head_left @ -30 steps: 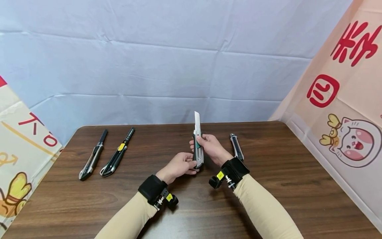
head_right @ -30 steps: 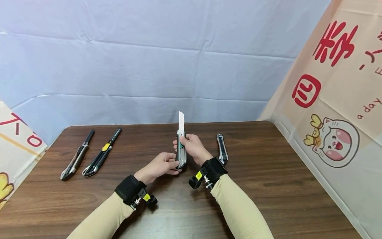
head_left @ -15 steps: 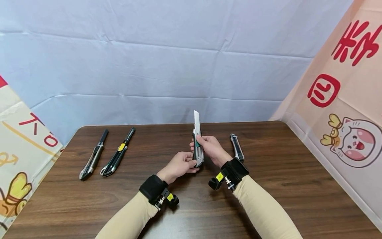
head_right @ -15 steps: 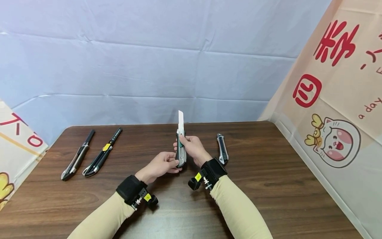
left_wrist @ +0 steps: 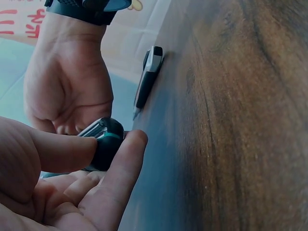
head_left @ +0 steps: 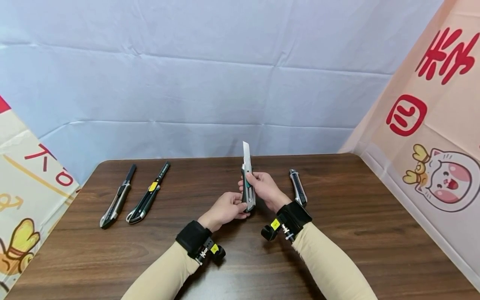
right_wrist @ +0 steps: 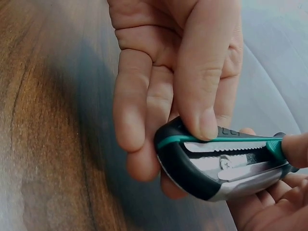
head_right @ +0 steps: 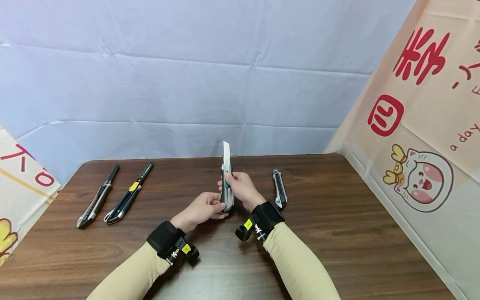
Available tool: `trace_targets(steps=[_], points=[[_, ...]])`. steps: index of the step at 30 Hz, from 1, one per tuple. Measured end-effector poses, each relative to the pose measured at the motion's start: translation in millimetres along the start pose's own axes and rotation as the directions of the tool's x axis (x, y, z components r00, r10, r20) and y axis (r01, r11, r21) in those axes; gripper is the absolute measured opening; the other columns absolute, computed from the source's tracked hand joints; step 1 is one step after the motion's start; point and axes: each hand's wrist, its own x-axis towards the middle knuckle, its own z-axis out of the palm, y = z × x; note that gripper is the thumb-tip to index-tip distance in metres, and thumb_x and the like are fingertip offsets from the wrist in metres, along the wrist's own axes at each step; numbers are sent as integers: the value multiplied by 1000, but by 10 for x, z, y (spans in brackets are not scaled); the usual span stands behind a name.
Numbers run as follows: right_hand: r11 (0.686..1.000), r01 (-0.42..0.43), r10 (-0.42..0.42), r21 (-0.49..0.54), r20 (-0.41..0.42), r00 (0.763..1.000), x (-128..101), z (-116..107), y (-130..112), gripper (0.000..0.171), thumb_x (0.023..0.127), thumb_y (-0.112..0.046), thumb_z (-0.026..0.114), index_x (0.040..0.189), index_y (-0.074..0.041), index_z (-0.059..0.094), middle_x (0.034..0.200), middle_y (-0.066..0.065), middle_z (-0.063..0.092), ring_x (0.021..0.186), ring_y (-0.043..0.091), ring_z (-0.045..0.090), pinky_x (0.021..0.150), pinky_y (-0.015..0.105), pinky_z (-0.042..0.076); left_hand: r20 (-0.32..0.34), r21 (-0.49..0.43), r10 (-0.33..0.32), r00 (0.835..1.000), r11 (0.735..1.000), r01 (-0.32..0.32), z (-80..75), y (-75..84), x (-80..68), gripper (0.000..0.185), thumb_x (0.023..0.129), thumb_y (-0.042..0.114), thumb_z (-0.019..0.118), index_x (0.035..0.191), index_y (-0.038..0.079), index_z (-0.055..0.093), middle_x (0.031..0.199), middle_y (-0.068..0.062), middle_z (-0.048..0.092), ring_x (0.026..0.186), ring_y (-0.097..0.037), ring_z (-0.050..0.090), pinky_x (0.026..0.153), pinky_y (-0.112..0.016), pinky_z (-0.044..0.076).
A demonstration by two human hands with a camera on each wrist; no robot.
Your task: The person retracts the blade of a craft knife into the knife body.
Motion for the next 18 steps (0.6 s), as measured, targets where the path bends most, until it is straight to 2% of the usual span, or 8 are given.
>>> trace_targets(steps=[18], points=[[1000,2,-2,4,21,1000,11,10,10,40,106,-20,40,132,9,51,123,26,63,112,39,63,90,32,56,13,12,-10,1000,1000,10,-30,-4,12,29,100,1,46,124,-13,56,117,-26,66,100,-34,69,86,-34,60]])
